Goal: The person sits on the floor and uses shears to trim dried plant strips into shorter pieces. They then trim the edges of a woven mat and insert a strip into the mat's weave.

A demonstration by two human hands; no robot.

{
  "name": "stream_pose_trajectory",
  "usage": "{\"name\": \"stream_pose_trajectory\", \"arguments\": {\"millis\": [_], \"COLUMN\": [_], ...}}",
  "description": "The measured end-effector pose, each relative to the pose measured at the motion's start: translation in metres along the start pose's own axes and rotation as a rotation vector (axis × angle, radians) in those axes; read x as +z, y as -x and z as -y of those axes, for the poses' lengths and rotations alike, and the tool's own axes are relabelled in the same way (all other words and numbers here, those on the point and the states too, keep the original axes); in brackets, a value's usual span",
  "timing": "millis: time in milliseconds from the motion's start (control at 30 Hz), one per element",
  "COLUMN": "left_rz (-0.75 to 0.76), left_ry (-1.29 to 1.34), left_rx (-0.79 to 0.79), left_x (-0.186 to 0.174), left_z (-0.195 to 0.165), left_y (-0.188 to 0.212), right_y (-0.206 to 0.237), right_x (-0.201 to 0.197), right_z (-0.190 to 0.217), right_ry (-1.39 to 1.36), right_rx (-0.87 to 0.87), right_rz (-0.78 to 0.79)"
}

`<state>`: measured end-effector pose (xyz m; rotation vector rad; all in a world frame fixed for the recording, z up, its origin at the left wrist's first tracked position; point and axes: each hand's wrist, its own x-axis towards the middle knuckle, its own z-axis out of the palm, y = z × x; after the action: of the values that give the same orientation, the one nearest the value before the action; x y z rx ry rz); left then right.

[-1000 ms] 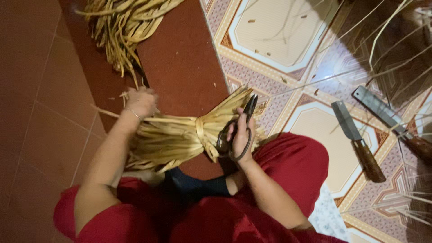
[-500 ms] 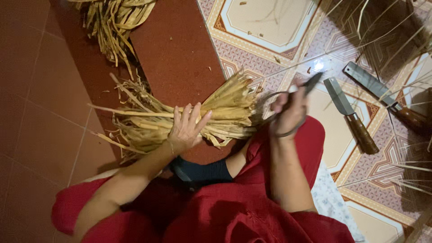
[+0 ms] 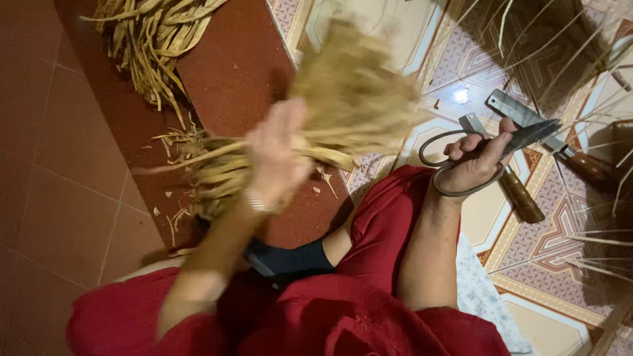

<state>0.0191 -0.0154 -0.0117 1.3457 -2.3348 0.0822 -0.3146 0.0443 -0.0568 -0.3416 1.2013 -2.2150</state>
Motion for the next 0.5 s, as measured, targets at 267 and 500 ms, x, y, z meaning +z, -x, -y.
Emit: {"name": "stream_pose_trajectory", "arguments": {"millis": [267, 500], "left_rz": [0.108, 0.351], "left_ry": [-0.099, -0.234], "left_rx": [0.139, -0.2], "left_x": [0.08, 0.056], "left_z": [-0.1, 0.037], "left_y": [0.022, 0.05], "right_y": [-0.006, -0.01], "right_x": [-0.009, -0.01], "right_z": [0.011, 0.008], "right_ry": [0.055, 0.095], "right_rx": [-0.088, -0.016], "right_rz": [-0.052, -0.007]}}
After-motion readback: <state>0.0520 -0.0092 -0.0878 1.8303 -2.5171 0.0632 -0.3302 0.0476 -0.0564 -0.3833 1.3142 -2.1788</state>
